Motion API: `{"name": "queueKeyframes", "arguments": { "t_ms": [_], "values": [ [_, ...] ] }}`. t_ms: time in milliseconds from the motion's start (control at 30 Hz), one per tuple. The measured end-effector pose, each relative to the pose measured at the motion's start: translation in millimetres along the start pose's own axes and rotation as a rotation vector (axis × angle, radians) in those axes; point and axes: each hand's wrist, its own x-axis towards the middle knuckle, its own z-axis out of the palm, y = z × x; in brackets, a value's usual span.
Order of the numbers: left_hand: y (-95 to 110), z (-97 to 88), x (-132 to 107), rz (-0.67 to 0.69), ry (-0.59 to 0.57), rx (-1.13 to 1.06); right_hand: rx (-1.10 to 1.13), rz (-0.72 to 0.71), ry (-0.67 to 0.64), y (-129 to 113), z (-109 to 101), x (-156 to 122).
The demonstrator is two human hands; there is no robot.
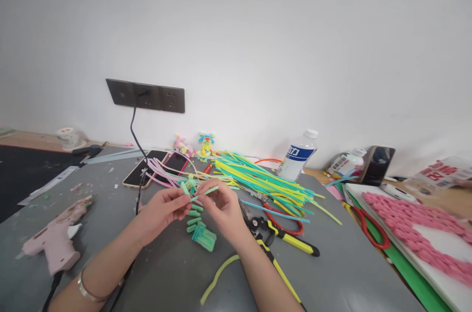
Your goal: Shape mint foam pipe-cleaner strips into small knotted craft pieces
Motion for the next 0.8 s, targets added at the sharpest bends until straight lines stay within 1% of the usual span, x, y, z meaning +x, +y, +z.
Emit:
{"name": "queueKeyframes", "arguments": {
  "t_ms": [133,233,333,433,533,600,700,800],
  "values": [
    [0.5,0.2,-0.1,0.026,-0.006,0.111,0.037,0.098,-0.049,-0.3,0.4,0.0],
    [0.3,-0.5,-0.8,0.027,-0.025,0.186,0.062,0.144,-0.099,-2.1,-0.5,0.5],
    [0.6,-1.6,-3.2,-0.005,-0.109,0.230,0.117,0.206,-0.179,-3.7,-3.1,0.4],
    [2.3,-1.9,-6.5,-0.058,-0.205,0.258,0.220,0.271,-0.285,-4.9,-5.2,-0.9],
    [4.4,-1.8,-9.3,-0.094,-0.271,0.279,0.319,0.333,-0.372,-6.1,-6.2,-2.7],
    [5.1,-1.9,-10.2,-0.113,-0.302,0.282,0.350,0.362,-0.390,-6.6,-7.1,-3.5],
    [4.7,-2.7,-9.9,-0.158,-0.338,0.298,0.337,0.379,-0.384,-6.6,-9.3,-3.3],
    [2.8,-3.3,-8.1,-0.193,-0.374,0.320,0.312,0.451,-0.441,-5.6,-12.3,-2.6]
  ]
}}
